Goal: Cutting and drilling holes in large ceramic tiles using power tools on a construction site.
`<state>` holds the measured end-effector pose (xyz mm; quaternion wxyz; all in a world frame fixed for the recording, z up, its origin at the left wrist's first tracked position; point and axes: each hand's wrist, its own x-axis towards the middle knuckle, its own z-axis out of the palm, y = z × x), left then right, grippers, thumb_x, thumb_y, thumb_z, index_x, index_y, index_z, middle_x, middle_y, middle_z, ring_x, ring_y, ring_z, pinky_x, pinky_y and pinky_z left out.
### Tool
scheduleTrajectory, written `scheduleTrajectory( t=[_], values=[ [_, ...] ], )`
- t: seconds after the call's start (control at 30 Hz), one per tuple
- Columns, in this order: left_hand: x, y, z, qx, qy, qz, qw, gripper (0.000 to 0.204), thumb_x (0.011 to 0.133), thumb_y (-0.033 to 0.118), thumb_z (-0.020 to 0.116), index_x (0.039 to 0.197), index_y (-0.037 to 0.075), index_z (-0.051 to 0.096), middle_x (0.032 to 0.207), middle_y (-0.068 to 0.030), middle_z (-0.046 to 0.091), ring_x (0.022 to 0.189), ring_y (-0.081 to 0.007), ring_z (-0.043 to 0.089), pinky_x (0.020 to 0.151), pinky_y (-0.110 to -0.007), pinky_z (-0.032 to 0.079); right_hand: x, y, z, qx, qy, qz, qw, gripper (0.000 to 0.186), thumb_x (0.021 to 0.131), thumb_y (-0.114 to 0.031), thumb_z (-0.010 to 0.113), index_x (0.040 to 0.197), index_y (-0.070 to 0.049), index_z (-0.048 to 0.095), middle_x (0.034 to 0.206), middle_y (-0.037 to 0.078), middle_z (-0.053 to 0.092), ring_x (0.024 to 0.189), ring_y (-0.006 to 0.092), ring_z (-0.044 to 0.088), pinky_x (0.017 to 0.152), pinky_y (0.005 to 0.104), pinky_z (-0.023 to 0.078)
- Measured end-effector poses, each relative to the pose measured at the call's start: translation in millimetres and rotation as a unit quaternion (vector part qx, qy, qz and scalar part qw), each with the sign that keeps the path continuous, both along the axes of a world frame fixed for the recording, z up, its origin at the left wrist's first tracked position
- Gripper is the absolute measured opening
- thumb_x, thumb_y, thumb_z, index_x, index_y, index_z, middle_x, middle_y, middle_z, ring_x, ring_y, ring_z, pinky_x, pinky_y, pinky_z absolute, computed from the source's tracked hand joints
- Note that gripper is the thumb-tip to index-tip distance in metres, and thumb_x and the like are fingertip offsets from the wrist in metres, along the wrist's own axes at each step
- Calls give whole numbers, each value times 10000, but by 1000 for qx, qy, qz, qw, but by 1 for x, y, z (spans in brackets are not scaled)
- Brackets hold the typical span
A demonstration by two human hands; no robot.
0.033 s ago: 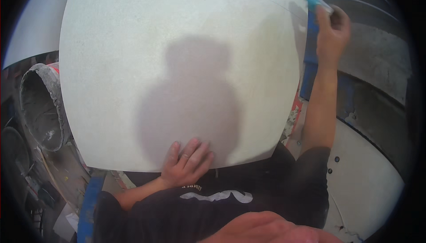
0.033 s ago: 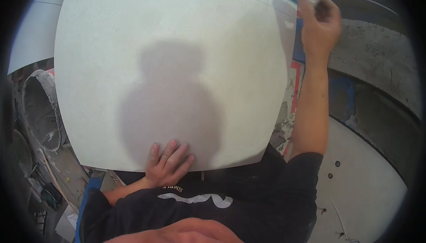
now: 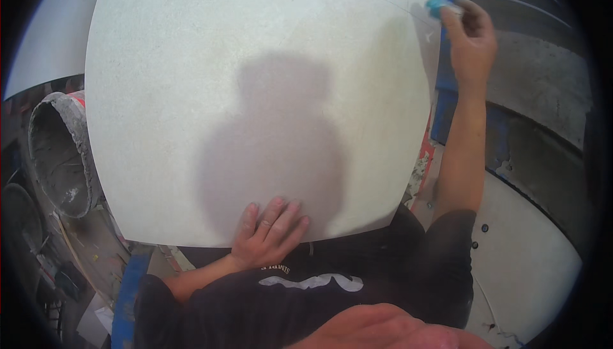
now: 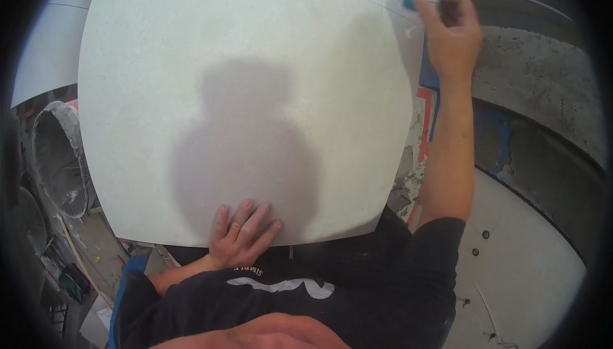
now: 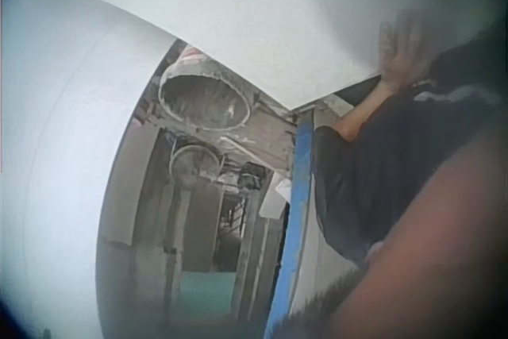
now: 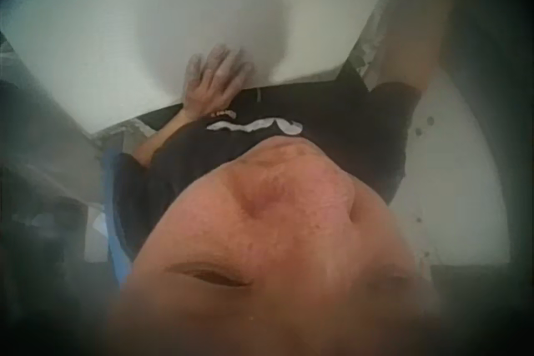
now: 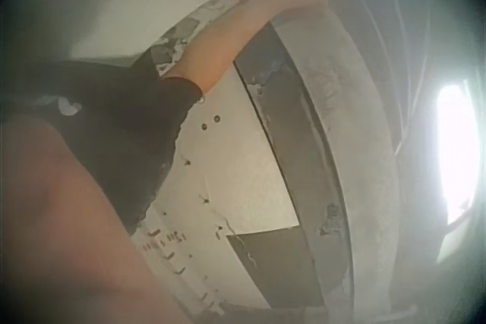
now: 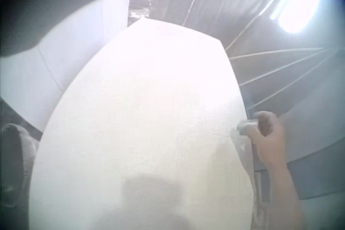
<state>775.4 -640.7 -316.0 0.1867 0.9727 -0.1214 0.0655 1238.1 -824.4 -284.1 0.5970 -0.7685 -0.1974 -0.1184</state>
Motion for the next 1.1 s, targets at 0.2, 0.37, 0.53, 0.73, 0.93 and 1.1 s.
scheduleTrajectory(
  t=[0.2,0.37,0.53,0.73,0.93,1.1],
  values=[
    [0,-2,1,36,21,3,999,359,1032,340,514,1359,270,643,1456,-47,618,1363,-309,580,1172,-593,313,-14,6,-9,-162,-134,40,977,380,880,-153,849,1214,-34,710,1041,29,728,905,91,669,816,231,535],
    [0,-1,-2,27,13,11,1000,341,1032,346,528,1341,268,648,1447,-40,623,1355,-300,588,1154,-588,335,-15,12,-19,-168,-147,27,974,360,870,-176,850,1188,-66,720,1010,18,727,864,96,656,786,244,530],
    [2,-1,-1,26,19,10,999,332,1024,342,549,1334,269,647,1445,-32,626,1337,-291,603,1153,-568,341,-15,13,-14,-295,-170,44,939,368,858,-158,853,1193,-92,715,1016,24,726,864,99,662,772,245,535],
    [2,1,-2,29,12,9,999,338,1022,338,547,1339,268,642,1442,-27,630,1336,-280,605,1154,-561,341,-18,15,-14,-323,-178,50,928,373,867,-146,846,1214,-112,713,1046,15,721,874,91,665,765,245,541],
    [2,1,-3,29,18,5,999,338,1017,341,555,1335,267,644,1439,-26,631,1341,-285,600,1139,-562,353,-10,11,-9,-303,-173,63,935,351,879,-148,835,1207,-116,715,1099,28,731,919,100,682,778,253,557],
    [1,0,-4,25,10,10,1000,346,1016,346,559,1343,265,637,1442,-27,629,1346,-290,594,1147,-565,344,-13,14,-14,-213,-202,56,954,346,893,-157,820,1219,-120,712,1111,20,732,946,109,687,768,254,572]
  ],
)
